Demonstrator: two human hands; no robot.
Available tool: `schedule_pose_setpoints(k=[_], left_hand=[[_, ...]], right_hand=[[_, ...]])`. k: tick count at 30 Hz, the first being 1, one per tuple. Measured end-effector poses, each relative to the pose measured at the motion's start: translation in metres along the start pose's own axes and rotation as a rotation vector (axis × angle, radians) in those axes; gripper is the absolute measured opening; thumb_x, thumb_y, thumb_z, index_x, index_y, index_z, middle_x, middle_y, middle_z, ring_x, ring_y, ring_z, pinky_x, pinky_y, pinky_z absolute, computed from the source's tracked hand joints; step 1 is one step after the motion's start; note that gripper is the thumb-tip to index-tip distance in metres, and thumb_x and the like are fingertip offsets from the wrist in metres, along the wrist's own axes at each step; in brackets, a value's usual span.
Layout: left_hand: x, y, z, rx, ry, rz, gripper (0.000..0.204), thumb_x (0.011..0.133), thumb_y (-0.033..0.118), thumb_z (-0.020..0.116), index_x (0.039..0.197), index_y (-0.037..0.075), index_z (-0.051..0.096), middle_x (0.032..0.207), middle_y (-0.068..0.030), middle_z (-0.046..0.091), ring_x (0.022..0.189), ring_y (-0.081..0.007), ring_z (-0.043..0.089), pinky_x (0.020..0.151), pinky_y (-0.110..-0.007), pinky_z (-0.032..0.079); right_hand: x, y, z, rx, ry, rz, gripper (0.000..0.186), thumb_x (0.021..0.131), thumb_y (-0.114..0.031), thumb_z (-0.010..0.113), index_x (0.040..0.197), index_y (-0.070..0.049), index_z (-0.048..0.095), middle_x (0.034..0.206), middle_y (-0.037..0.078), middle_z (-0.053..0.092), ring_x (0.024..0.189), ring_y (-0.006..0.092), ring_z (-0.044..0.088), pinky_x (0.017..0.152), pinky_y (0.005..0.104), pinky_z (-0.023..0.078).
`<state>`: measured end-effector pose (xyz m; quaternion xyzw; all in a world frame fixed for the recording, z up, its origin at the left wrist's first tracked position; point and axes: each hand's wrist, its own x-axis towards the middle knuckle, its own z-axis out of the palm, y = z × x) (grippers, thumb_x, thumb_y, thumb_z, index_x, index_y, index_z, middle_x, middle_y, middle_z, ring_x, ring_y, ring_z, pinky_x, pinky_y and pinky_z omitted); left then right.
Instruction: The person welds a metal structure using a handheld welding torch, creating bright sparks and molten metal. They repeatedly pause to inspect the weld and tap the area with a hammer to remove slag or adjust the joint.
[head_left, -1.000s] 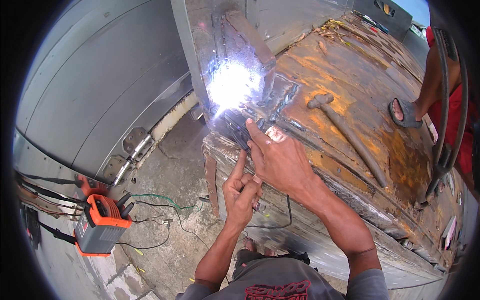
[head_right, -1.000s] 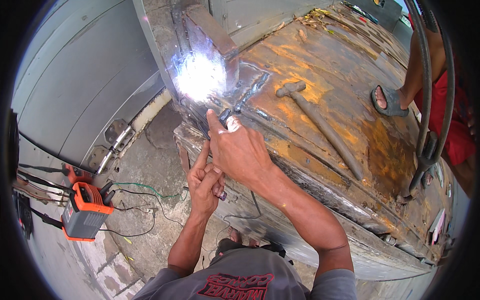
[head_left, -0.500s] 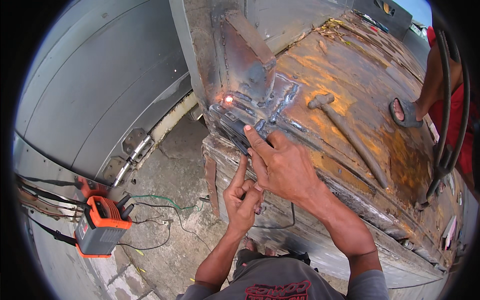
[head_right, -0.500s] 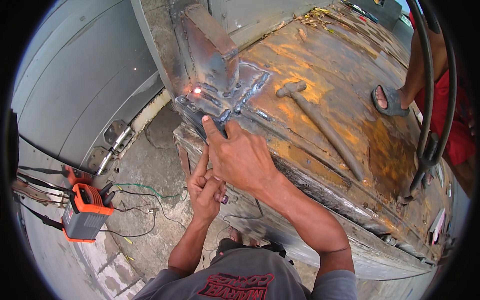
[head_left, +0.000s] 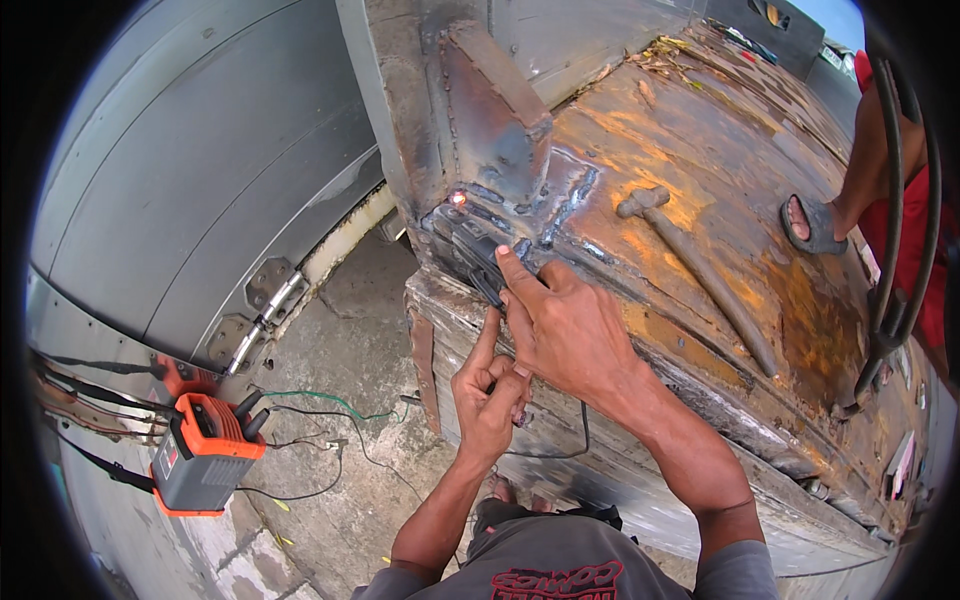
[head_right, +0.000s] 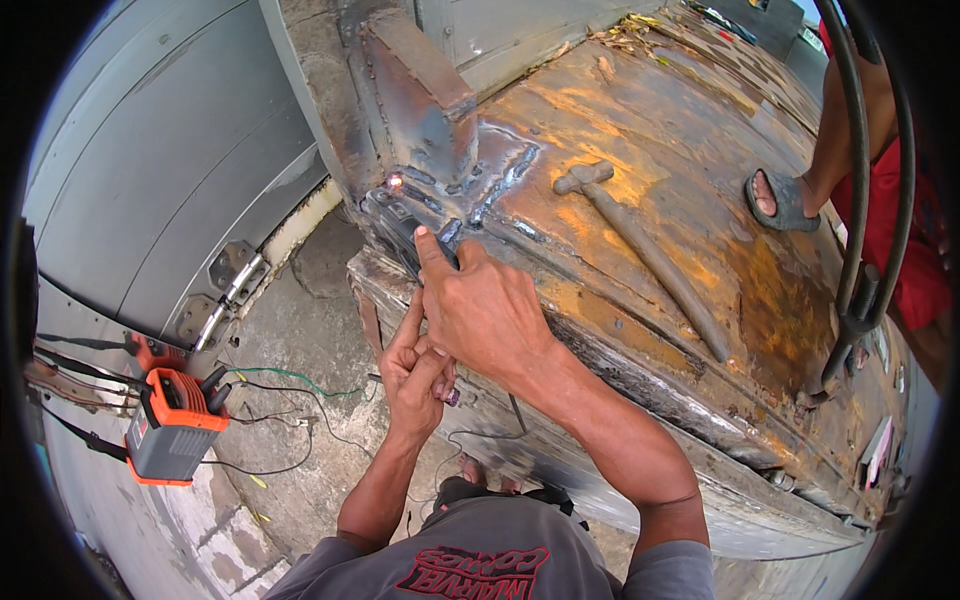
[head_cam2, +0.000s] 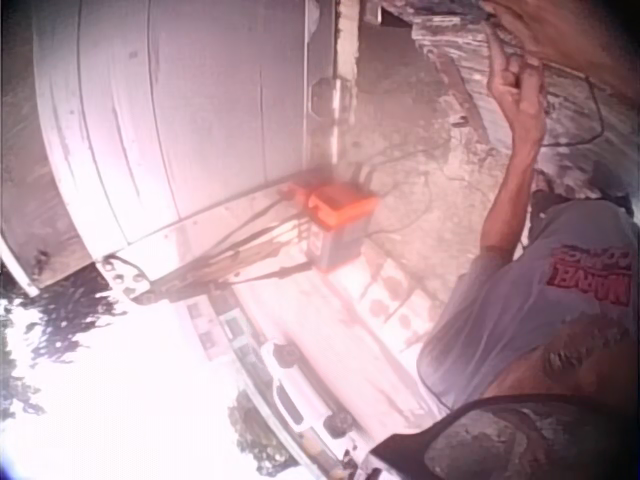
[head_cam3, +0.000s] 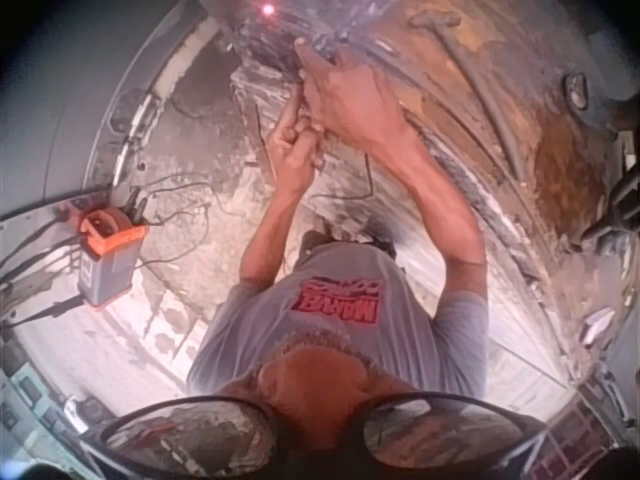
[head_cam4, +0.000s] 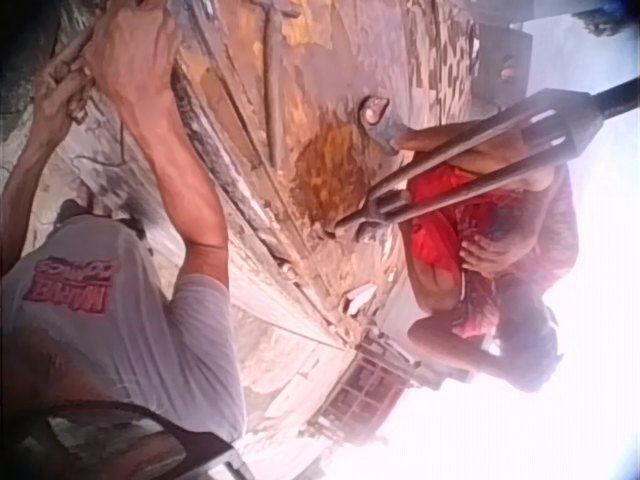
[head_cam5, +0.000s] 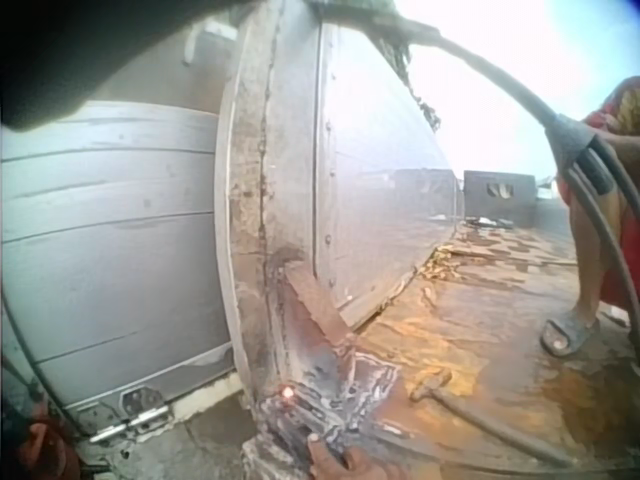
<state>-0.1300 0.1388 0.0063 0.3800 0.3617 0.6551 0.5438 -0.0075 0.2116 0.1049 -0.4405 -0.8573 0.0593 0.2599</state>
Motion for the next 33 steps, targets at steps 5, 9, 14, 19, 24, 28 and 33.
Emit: schedule_pose_setpoints(k=[5,9,14,19,24,28,33], left_hand=[[0.0012,0.0007,0.0003,-0.007,0.006,-0.004,0.081,0.100,0.008,0.064,0.167,-0.012,0.023,0.067,-0.0011,0.060,0.052,-0.0036,0.049,0.048,-0.022,0.039],[0.0029,0.0025,0.0017,-0.004,0.019,-0.018,0.082,0.100,0.009,0.065,0.167,-0.013,0.023,0.067,-0.0011,0.060,0.052,-0.0035,0.049,0.048,-0.022,0.039],[0.0037,0.0044,0.0013,0.011,0.018,-0.023,0.082,0.101,0.011,0.067,0.167,-0.013,0.024,0.066,-0.0008,0.060,0.052,-0.0037,0.049,0.048,-0.022,0.038],[0.0037,-0.0012,-0.0034,0.033,0.018,-0.018,0.081,0.101,0.012,0.067,0.167,-0.011,0.027,0.067,-0.0006,0.059,0.052,-0.0038,0.049,0.048,-0.022,0.038],[0.0036,0.0030,0.0004,0.017,0.022,-0.023,0.081,0.101,0.012,0.067,0.167,-0.010,0.028,0.067,-0.0001,0.059,0.053,-0.0032,0.048,0.048,-0.022,0.037],[0.0016,0.0028,0.0011,0.019,0.054,-0.020,0.080,0.100,0.008,0.065,0.168,-0.010,0.026,0.067,0.0004,0.059,0.051,-0.0032,0.047,0.047,-0.022,0.037],[0.0002,0.0040,0.0026,-0.010,0.042,0.029,0.080,0.099,0.006,0.062,0.168,-0.011,0.025,0.068,-0.0002,0.060,0.048,-0.0036,0.045,0.045,-0.021,0.037]], right_hand=[[0.0018,-0.0005,-0.0011,0.006,-0.014,0.011,0.058,0.096,-0.020,0.070,0.148,0.002,0.063,0.093,0.029,0.069,0.070,0.0460,0.075,0.058,0.0527,0.059],[0.0034,0.0053,0.0016,0.015,-0.009,0.003,0.057,0.096,-0.019,0.070,0.148,0.002,0.062,0.093,0.030,0.069,0.071,0.0467,0.075,0.058,0.0527,0.060],[0.0043,0.0067,0.0030,0.018,-0.007,-0.005,0.057,0.096,-0.018,0.070,0.148,0.004,0.062,0.093,0.031,0.069,0.071,0.0468,0.075,0.059,0.0530,0.060],[0.0035,0.0046,0.0055,-0.036,0.065,-0.008,0.049,0.098,-0.017,0.073,0.145,-0.004,0.067,0.083,0.023,0.069,0.066,0.0388,0.070,0.059,0.0489,0.056],[0.0050,0.0047,0.0002,0.008,-0.013,0.009,0.053,0.098,-0.016,0.067,0.147,0.002,0.063,0.093,0.031,0.071,0.069,0.0439,0.073,0.059,0.0514,0.059],[0.0036,0.0077,0.0054,-0.045,0.060,-0.069,0.053,0.098,-0.019,0.072,0.148,-0.003,0.065,0.087,0.023,0.069,0.066,0.0394,0.070,0.058,0.0490,0.057],[0.0016,0.0040,0.0019,0.038,0.037,-0.063,0.057,0.094,-0.020,0.071,0.147,0.000,0.065,0.093,0.028,0.069,0.069,0.0436,0.073,0.059,0.0518,0.059]])
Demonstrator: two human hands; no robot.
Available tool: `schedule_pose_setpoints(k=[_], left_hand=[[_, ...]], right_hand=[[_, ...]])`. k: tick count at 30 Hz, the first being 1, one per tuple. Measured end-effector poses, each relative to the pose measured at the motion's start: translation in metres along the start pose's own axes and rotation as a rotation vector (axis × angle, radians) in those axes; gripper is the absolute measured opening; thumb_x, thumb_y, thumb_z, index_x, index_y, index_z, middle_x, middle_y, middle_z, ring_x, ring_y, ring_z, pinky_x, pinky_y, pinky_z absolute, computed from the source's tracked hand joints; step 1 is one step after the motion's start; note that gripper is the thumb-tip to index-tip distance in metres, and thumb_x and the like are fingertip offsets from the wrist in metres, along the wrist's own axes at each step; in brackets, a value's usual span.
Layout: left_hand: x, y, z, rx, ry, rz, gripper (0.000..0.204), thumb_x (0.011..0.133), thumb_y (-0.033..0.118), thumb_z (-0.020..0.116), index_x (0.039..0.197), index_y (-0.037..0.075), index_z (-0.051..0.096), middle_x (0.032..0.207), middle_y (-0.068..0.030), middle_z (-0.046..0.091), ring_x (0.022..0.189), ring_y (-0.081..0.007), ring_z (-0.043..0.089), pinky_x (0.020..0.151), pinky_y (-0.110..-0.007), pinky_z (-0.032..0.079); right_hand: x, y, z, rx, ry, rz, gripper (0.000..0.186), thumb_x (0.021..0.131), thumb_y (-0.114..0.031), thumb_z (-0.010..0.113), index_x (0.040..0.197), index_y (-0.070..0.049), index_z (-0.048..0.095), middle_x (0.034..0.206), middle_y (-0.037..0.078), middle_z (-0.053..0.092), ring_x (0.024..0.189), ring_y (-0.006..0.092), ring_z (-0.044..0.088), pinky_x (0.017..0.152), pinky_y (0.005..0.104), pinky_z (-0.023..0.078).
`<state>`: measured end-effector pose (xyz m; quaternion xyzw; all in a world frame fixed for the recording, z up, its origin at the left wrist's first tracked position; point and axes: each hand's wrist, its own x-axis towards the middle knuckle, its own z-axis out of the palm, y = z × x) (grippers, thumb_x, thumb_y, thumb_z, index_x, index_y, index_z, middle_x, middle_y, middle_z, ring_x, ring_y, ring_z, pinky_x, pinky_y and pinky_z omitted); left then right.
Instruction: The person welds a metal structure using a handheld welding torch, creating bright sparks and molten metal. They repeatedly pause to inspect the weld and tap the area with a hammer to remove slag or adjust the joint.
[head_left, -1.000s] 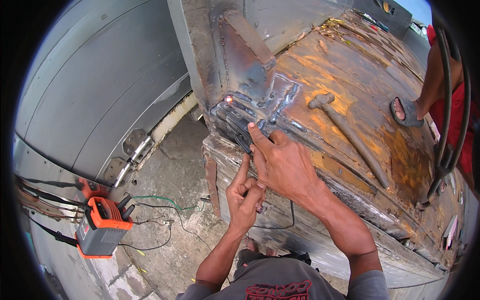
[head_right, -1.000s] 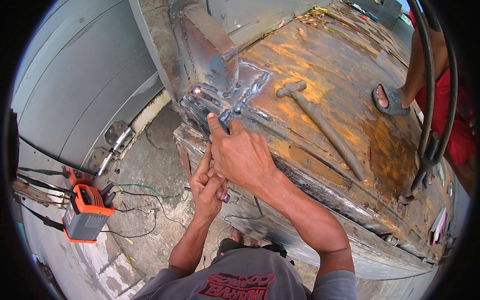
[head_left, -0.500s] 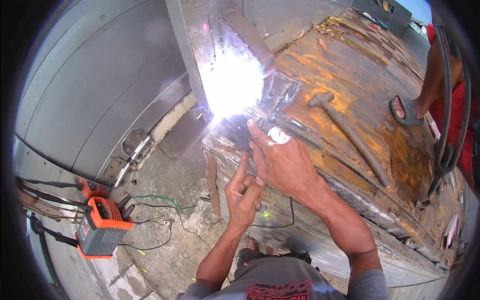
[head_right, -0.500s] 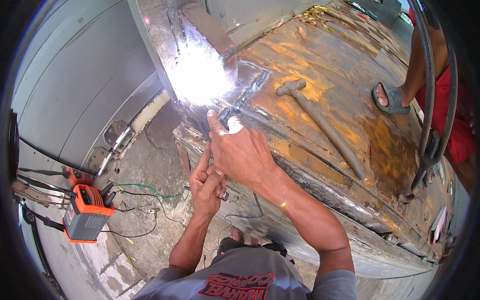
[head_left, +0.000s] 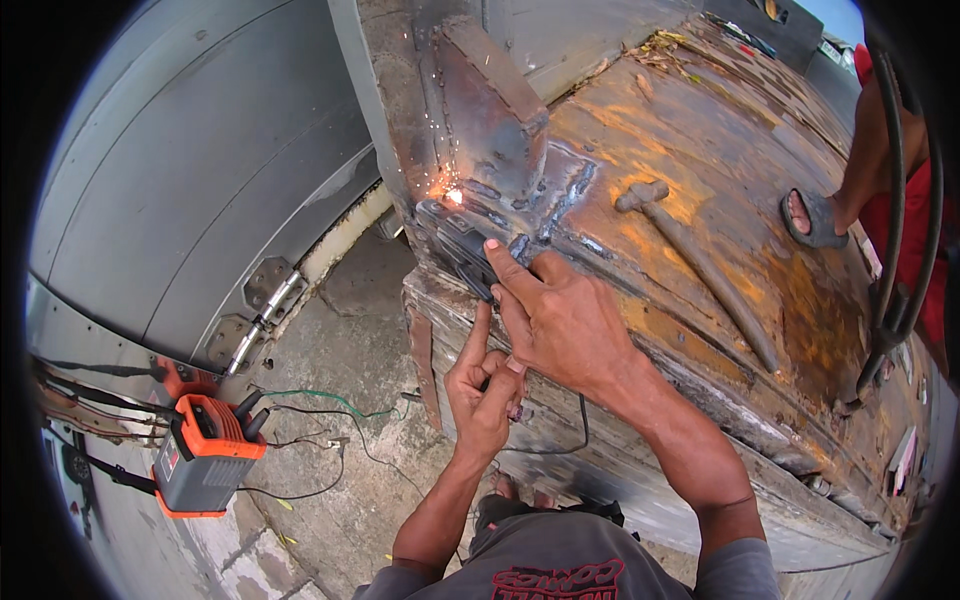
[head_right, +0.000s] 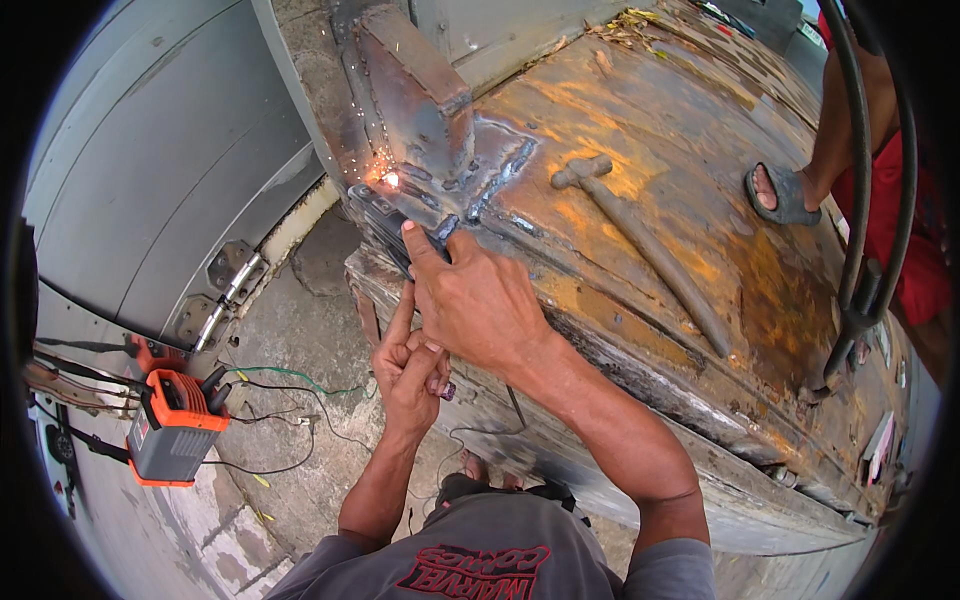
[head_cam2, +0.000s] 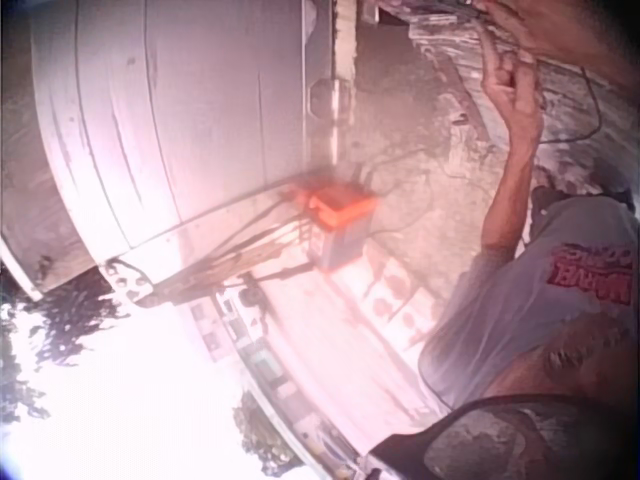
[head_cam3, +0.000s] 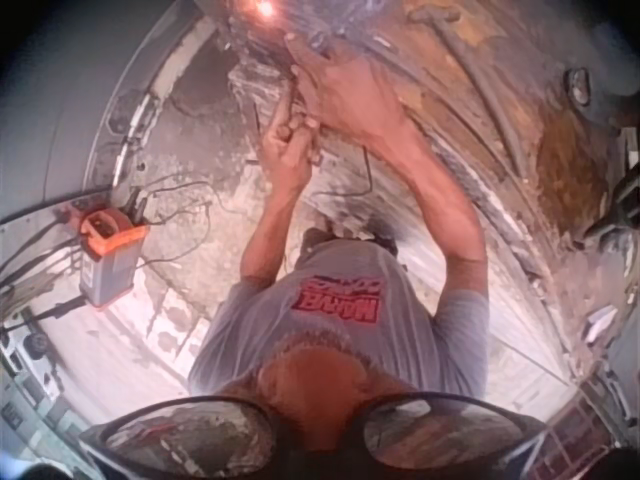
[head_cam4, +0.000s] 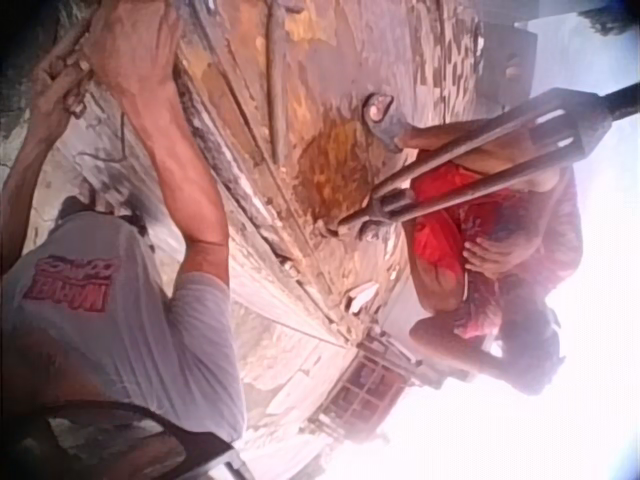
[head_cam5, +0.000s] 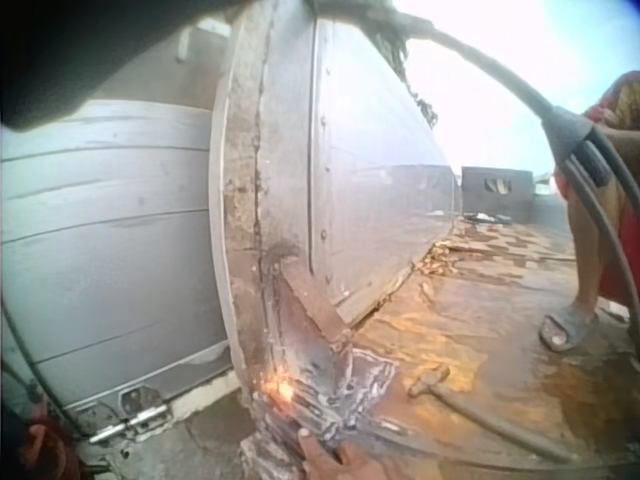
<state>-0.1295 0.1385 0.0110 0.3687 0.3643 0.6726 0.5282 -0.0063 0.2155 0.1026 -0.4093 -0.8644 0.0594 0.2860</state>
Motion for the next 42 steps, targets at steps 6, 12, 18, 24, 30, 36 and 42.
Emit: schedule_pose_setpoints(k=[6,12,18,24,30,36,42], left_hand=[[0.001,-0.001,-0.002,-0.008,-0.012,-0.011,0.080,0.101,0.006,0.065,0.167,-0.012,0.024,0.068,-0.0009,0.061,0.053,-0.0034,0.049,0.049,-0.022,0.037],[0.002,0.000,-0.001,-0.008,-0.013,-0.025,0.081,0.101,0.007,0.065,0.168,-0.011,0.023,0.068,-0.0006,0.060,0.052,-0.0039,0.048,0.048,-0.022,0.037],[-0.013,0.002,-0.010,-0.088,0.127,0.101,0.058,0.109,0.020,0.066,0.155,-0.008,0.047,0.068,-0.0012,0.060,0.053,-0.0029,0.048,0.048,-0.021,0.038],[-0.037,0.008,-0.023,-0.067,0.113,0.219,0.045,0.114,0.037,0.060,0.129,-0.005,0.067,0.072,-0.0018,0.064,0.055,-0.0019,0.048,0.049,-0.022,0.037],[-0.075,-0.004,-0.034,-0.009,0.181,0.144,0.053,0.113,0.044,0.061,0.132,-0.005,0.069,0.116,-0.0139,0.074,0.076,-0.0073,0.060,0.065,-0.026,0.048],[-0.086,-0.014,-0.044,-0.008,0.193,0.098,0.057,0.111,0.047,0.064,0.135,-0.004,0.071,0.152,-0.0226,0.063,0.126,-0.0232,0.061,0.106,-0.040,0.049],[-0.084,-0.024,-0.045,0.050,0.207,0.170,0.056,0.112,0.047,0.062,0.128,-0.006,0.073,0.155,-0.0173,0.061,0.084,-0.0034,0.058,0.066,-0.023,0.048]], right_hand=[[0.001,0.000,0.000,0.000,-0.021,0.022,0.058,0.094,-0.020,0.072,0.147,0.001,0.064,0.093,0.028,0.069,0.069,0.0434,0.074,0.059,0.0515,0.059],[0.003,0.000,0.002,0.001,-0.018,0.050,0.056,0.095,-0.020,0.072,0.146,0.002,0.065,0.091,0.028,0.069,0.069,0.0445,0.074,0.059,0.0519,0.059],[0.001,-0.005,-0.008,0.266,0.003,-0.022,0.050,0.099,-0.016,0.070,0.147,-0.001,0.065,0.096,0.030,0.072,0.074,0.0473,0.073,0.066,0.0517,0.058],[-0.021,-0.039,-0.025,0.438,-0.240,-0.018,0.042,0.106,-0.014,0.066,0.144,-0.002,0.057,0.104,0.028,0.074,0.089,0.0489,0.075,0.074,0.0496,0.058],[-0.062,-0.073,0.019,0.531,-0.210,0.023,0.029,0.109,-0.012,0.060,0.133,0.005,0.053,0.108,0.027,0.068,0.084,0.0431,0.072,0.074,0.0474,0.058],[-0.077,-0.075,0.040,0.457,-0.220,-0.052,0.024,0.108,-0.005,0.055,0.130,0.004,0.056,0.109,0.026,0.066,0.087,0.0388,0.069,0.077,0.0443,0.056],[-0.083,-0.079,0.030,0.412,-0.247,-0.068,0.037,0.108,-0.007,0.059,0.143,0.003,0.054,0.117,0.026,0.065,0.096,0.0399,0.068,0.085,0.0456,0.055]])
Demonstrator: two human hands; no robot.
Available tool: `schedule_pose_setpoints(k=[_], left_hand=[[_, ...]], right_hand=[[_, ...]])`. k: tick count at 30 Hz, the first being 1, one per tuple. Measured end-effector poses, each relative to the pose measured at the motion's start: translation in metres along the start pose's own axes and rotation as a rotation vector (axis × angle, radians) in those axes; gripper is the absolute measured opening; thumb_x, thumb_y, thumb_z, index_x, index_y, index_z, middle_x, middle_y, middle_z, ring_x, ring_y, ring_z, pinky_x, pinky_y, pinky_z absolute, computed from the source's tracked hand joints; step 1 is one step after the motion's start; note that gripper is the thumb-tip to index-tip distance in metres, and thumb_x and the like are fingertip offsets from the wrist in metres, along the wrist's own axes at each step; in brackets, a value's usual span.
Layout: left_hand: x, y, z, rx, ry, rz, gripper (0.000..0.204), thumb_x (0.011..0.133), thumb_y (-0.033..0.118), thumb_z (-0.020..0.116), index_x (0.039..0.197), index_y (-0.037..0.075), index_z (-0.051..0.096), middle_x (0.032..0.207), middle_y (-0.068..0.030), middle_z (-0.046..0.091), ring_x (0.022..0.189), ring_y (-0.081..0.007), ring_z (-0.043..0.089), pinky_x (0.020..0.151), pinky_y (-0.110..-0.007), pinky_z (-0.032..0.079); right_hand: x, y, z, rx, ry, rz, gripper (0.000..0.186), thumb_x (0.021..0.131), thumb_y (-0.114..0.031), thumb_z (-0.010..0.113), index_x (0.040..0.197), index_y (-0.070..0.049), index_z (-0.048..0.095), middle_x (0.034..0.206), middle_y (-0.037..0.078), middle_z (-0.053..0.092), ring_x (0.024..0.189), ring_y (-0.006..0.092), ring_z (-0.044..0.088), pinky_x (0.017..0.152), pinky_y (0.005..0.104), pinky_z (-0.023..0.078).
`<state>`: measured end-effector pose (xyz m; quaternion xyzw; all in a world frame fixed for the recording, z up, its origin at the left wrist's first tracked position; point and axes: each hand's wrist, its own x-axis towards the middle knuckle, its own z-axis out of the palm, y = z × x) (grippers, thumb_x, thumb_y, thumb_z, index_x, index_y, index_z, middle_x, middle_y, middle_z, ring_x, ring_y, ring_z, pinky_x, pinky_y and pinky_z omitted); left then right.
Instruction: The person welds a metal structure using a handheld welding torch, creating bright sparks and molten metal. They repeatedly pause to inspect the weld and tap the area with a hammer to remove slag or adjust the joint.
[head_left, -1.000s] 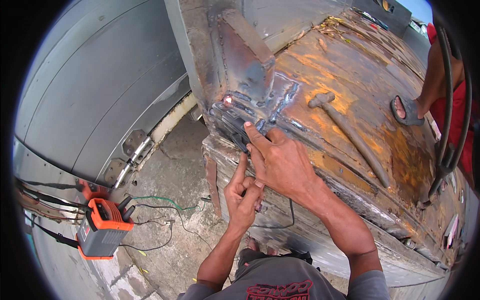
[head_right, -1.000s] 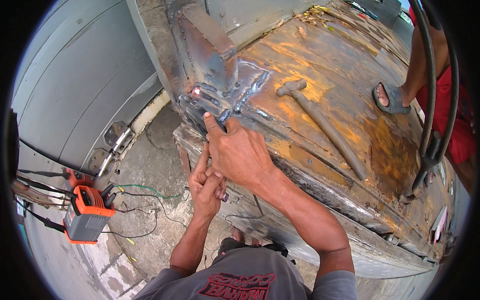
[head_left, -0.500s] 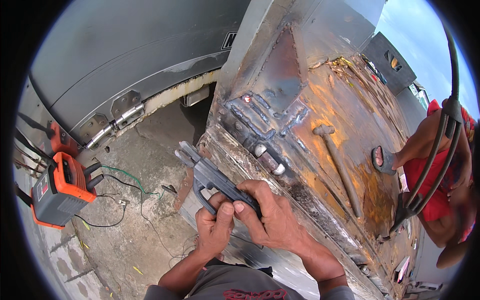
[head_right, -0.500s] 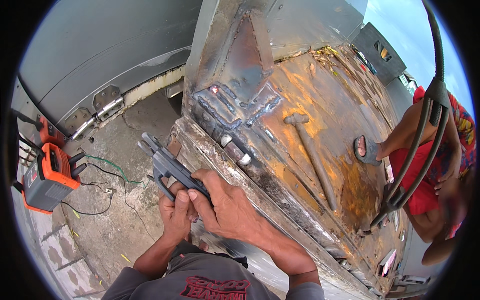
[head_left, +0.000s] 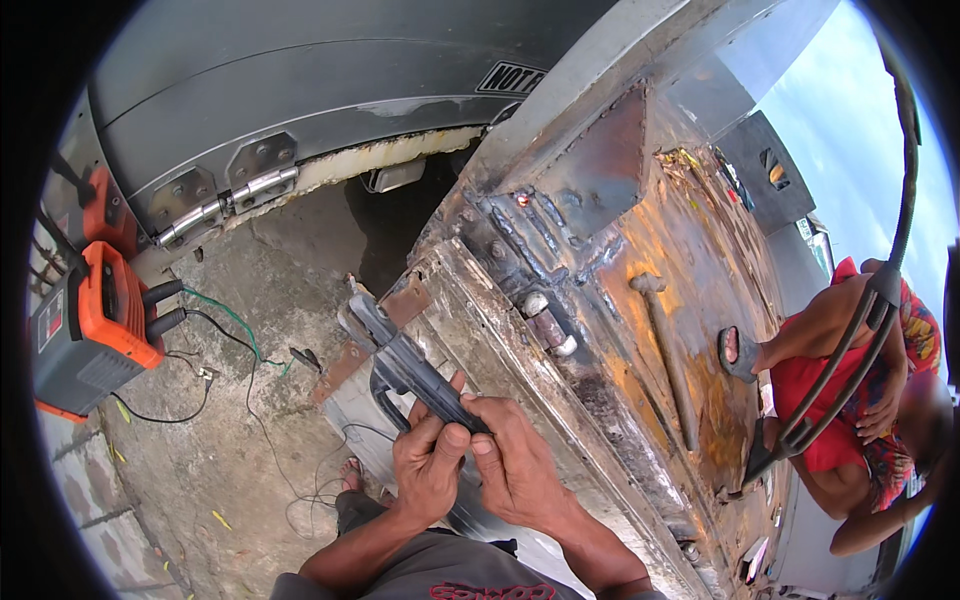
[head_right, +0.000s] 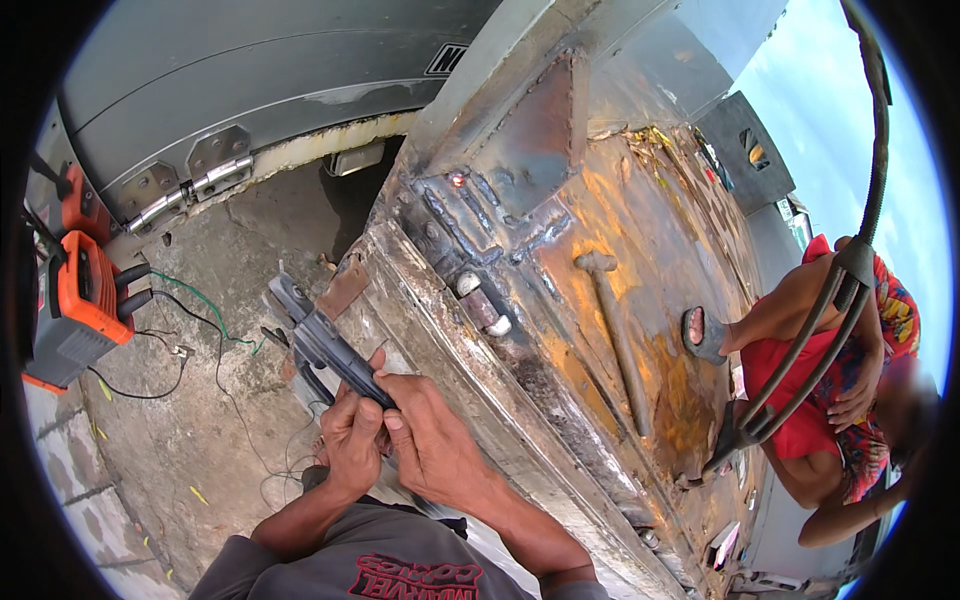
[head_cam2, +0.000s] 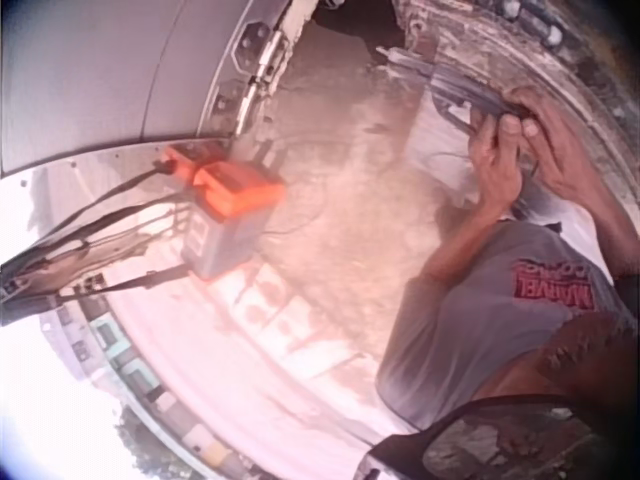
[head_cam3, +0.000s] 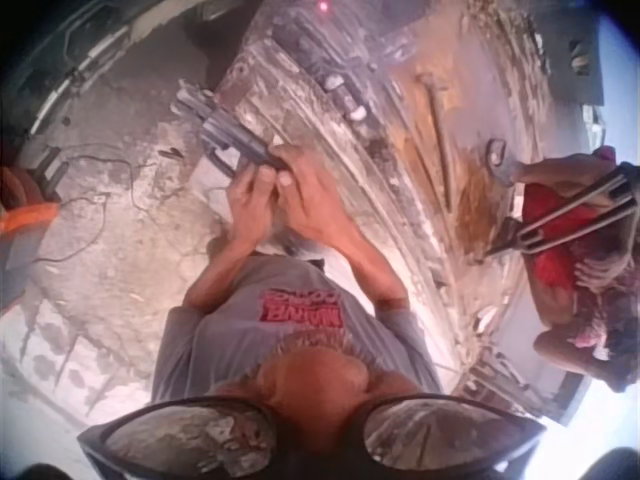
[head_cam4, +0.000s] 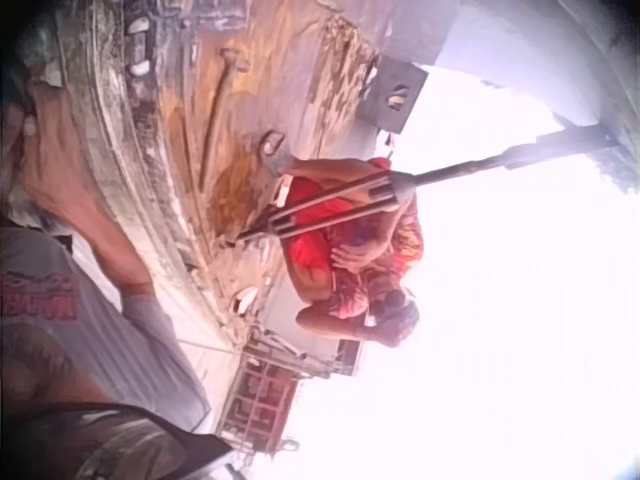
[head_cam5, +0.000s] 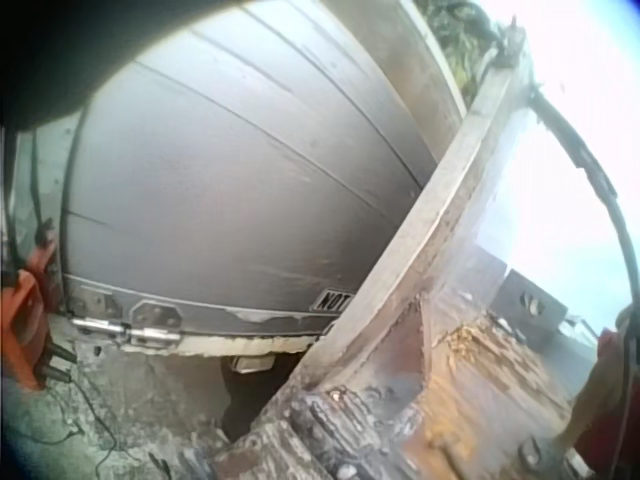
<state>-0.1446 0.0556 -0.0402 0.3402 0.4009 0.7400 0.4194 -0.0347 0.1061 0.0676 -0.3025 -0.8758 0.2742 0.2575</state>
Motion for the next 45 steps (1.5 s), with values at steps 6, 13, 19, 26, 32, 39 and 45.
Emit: schedule_pose_setpoints(k=[6,13,19,26,32,39,45], left_hand=[[0.020,0.017,0.027,0.045,-0.049,-0.016,0.055,0.114,0.043,0.059,0.135,-0.006,0.070,0.139,-0.0149,0.069,0.090,-0.0116,0.062,0.072,-0.030,0.052],[0.070,0.025,0.072,0.253,-0.362,0.360,0.054,0.113,0.032,0.060,0.154,-0.003,0.056,0.108,-0.0191,0.069,0.082,-0.0323,0.070,0.073,-0.039,0.059],[0.091,0.011,0.079,0.449,-0.340,0.477,0.058,0.108,0.022,0.065,0.160,0.001,0.049,0.132,-0.0196,0.071,0.104,-0.0354,0.077,0.077,-0.041,0.065],[0.087,-0.007,0.074,0.286,-0.411,0.395,0.065,0.108,0.013,0.059,0.167,-0.002,0.035,0.161,-0.0288,0.051,0.142,-0.0442,0.058,0.110,-0.047,0.055],[0.091,-0.007,0.068,0.190,-0.508,0.274,0.068,0.108,0.012,0.058,0.169,-0.002,0.031,0.168,-0.0280,0.043,0.154,-0.0408,0.047,0.124,-0.045,0.042],[0.092,-0.006,0.070,0.158,-0.519,0.213,0.068,0.109,0.013,0.060,0.169,-0.001,0.031,0.170,-0.0266,0.042,0.157,-0.0368,0.043,0.126,-0.043,0.039],[0.093,-0.004,0.070,0.115,-0.512,0.157,0.070,0.108,0.012,0.059,0.170,-0.002,0.030,0.170,-0.0263,0.043,0.157,-0.0364,0.043,0.124,-0.043,0.041]], right_hand=[[-0.010,0.005,-0.020,-0.237,0.019,0.036,0.065,0.102,-0.006,0.069,0.162,0.001,0.044,0.117,0.022,0.065,0.097,0.0374,0.065,0.082,0.0434,0.055],[0.005,0.034,-0.070,-0.123,0.539,0.224,0.048,0.112,-0.017,0.060,0.156,0.003,0.055,0.088,0.002,0.064,0.070,0.0103,0.053,0.064,0.0294,0.045],[0.028,0.056,-0.086,-0.218,0.513,0.268,0.046,0.113,-0.019,0.060,0.154,0.000,0.059,0.111,0.012,0.076,0.091,0.0133,0.067,0.078,0.0318,0.054],[0.045,0.059,-0.074,-0.255,0.460,0.241,0.044,0.112,-0.018,0.061,0.152,0.001,0.061,0.117,0.023,0.078,0.100,0.0197,0.073,0.087,0.0375,0.057],[0.048,0.062,-0.069,-0.274,0.482,0.212,0.043,0.112,-0.018,0.061,0.150,0.002,0.062,0.108,0.024,0.077,0.093,0.0226,0.073,0.083,0.0388,0.057],[0.049,0.067,-0.071,-0.294,0.476,0.204,0.044,0.112,-0.021,0.061,0.149,0.003,0.063,0.110,0.025,0.077,0.093,0.0239,0.073,0.083,0.0401,0.057],[0.054,0.062,-0.071,-0.334,0.456,0.221,0.045,0.111,-0.021,0.061,0.149,0.004,0.062,0.109,0.026,0.077,0.092,0.0259,0.075,0.082,0.0409,0.058]])
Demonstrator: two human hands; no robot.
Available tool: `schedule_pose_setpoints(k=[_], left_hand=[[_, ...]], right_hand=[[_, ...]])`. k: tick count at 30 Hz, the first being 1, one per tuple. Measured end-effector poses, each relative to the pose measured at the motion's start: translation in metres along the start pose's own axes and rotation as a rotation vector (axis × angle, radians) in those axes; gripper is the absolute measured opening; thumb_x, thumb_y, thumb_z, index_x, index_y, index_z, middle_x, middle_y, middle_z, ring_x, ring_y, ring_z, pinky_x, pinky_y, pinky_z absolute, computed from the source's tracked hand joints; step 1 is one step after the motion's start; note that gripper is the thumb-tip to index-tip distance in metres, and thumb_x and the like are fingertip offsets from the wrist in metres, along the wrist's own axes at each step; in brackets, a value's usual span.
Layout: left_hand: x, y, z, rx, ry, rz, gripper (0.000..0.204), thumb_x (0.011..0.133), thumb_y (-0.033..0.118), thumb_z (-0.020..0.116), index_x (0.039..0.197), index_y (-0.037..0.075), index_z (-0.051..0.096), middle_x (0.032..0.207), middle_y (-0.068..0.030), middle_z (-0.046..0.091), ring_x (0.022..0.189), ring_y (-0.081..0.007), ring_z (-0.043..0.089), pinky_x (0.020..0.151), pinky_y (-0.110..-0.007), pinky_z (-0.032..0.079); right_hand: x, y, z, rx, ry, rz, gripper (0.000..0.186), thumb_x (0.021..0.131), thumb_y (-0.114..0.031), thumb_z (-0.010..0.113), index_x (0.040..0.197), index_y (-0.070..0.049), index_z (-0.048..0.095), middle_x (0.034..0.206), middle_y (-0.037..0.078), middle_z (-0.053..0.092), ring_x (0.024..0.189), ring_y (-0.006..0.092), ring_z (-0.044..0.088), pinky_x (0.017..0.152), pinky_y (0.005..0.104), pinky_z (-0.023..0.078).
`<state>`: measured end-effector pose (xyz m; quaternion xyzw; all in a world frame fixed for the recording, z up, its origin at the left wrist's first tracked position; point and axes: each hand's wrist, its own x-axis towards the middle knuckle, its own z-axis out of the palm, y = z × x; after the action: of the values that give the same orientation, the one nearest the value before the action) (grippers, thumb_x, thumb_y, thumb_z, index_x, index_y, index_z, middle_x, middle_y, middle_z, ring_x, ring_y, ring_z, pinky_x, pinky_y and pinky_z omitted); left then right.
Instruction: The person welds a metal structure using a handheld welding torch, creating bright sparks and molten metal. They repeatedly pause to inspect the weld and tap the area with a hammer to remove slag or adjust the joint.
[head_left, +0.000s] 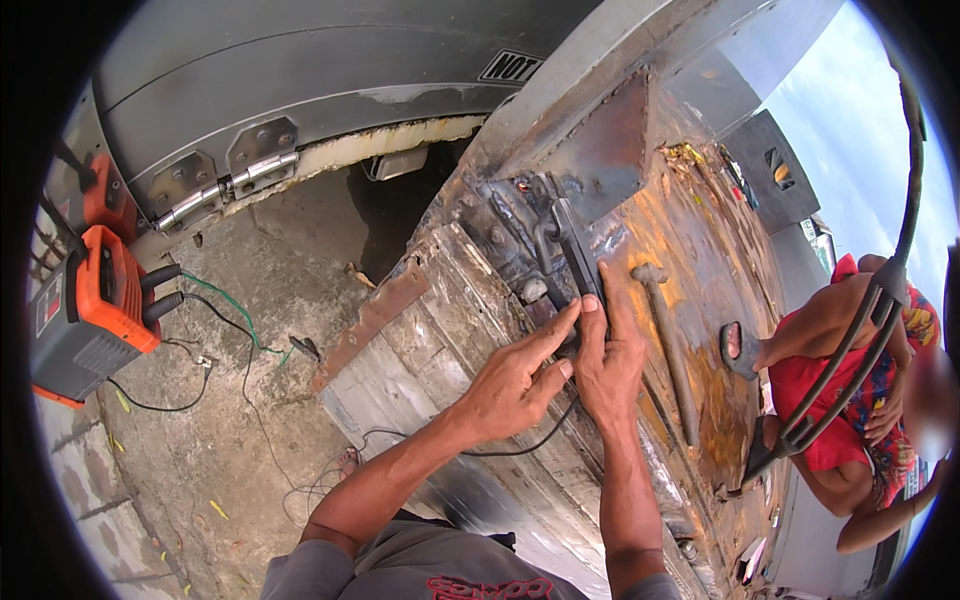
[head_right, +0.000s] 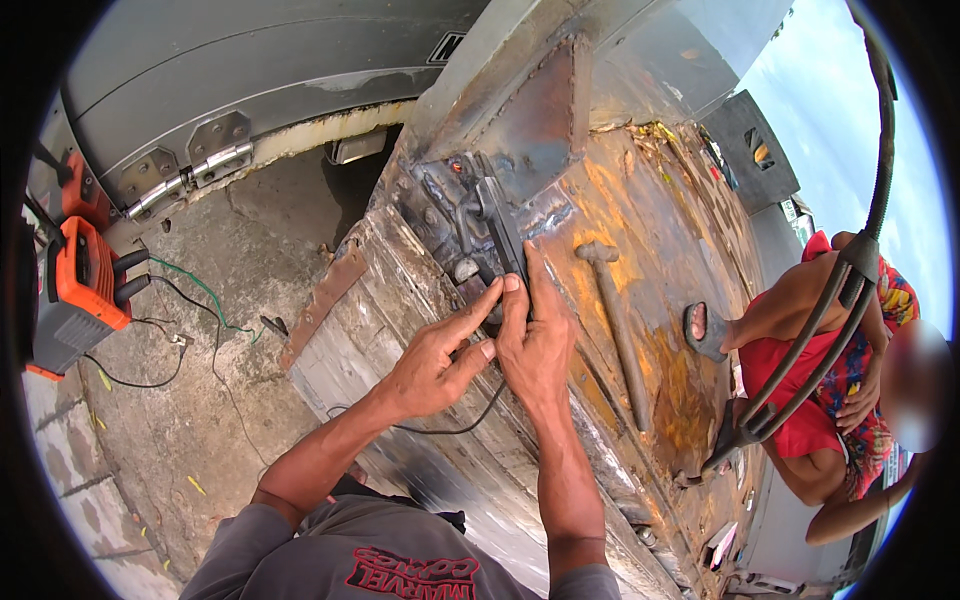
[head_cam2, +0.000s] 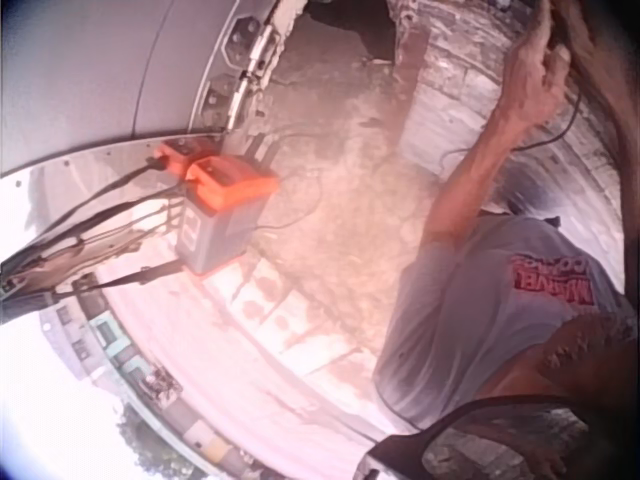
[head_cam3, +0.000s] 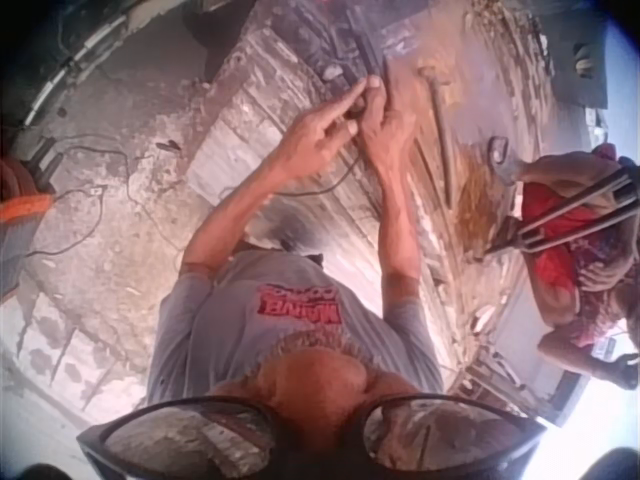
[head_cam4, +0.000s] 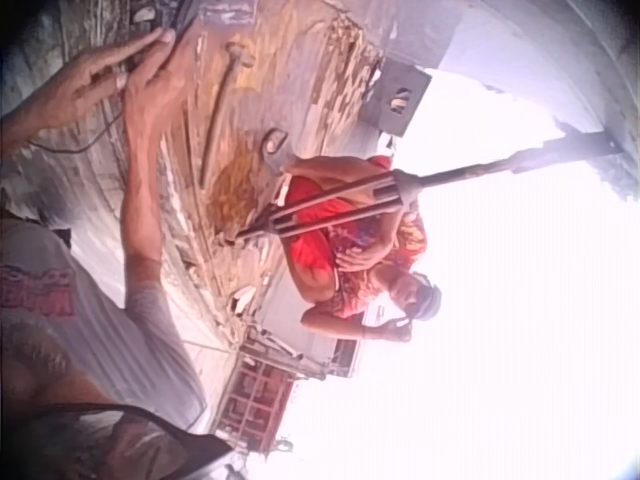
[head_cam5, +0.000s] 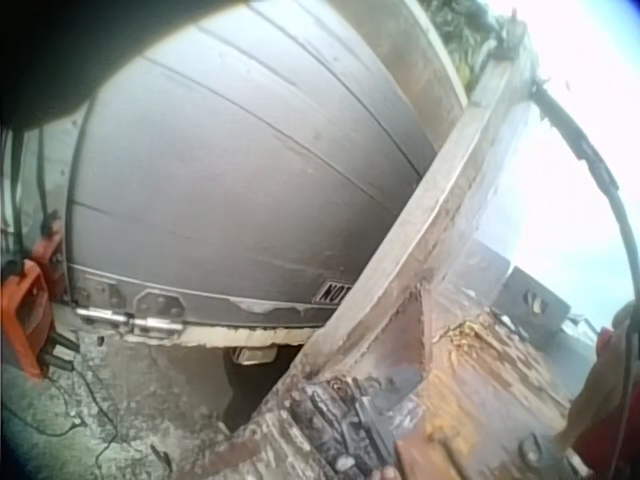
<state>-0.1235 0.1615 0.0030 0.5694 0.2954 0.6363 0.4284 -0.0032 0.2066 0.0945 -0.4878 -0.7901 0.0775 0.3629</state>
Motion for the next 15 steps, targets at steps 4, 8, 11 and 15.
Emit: schedule_pose_setpoints(k=[4,8,11,15], left_hand=[[0.001,0.003,-0.001,0.007,0.003,0.018,0.071,0.106,0.007,0.057,0.169,-0.003,0.028,0.169,-0.0269,0.042,0.155,-0.0411,0.044,0.124,-0.044,0.043],[0.002,-0.005,-0.001,0.088,0.026,0.099,0.070,0.106,0.008,0.058,0.168,-0.004,0.030,0.170,-0.0269,0.041,0.156,-0.0410,0.043,0.124,-0.045,0.041],[0.002,-0.004,-0.002,0.048,0.018,0.058,0.069,0.106,0.008,0.058,0.168,-0.004,0.031,0.170,-0.0267,0.041,0.156,-0.0408,0.043,0.125,-0.045,0.040],[0.002,-0.004,-0.002,0.113,0.026,0.098,0.070,0.106,0.007,0.058,0.169,-0.004,0.030,0.171,-0.0263,0.041,0.156,-0.0403,0.044,0.125,-0.044,0.040]], right_hand=[[0.002,-0.001,0.002,0.034,-0.013,0.038,0.045,0.111,-0.021,0.061,0.149,0.004,0.063,0.107,0.025,0.077,0.088,0.0240,0.073,0.079,0.0403,0.058],[0.002,0.007,0.006,0.006,0.033,-0.067,0.045,0.111,-0.021,0.061,0.149,0.003,0.063,0.103,0.024,0.077,0.084,0.0209,0.071,0.076,0.0393,0.057],[0.001,0.004,0.005,0.021,0.013,-0.018,0.044,0.112,-0.022,0.061,0.148,0.003,0.063,0.103,0.024,0.077,0.084,0.0214,0.071,0.075,0.0395,0.057],[0.002,0.002,0.004,0.043,-0.001,0.020,0.045,0.111,-0.023,0.062,0.148,0.003,0.063,0.104,0.024,0.077,0.083,0.0225,0.072,0.074,0.0399,0.057]])
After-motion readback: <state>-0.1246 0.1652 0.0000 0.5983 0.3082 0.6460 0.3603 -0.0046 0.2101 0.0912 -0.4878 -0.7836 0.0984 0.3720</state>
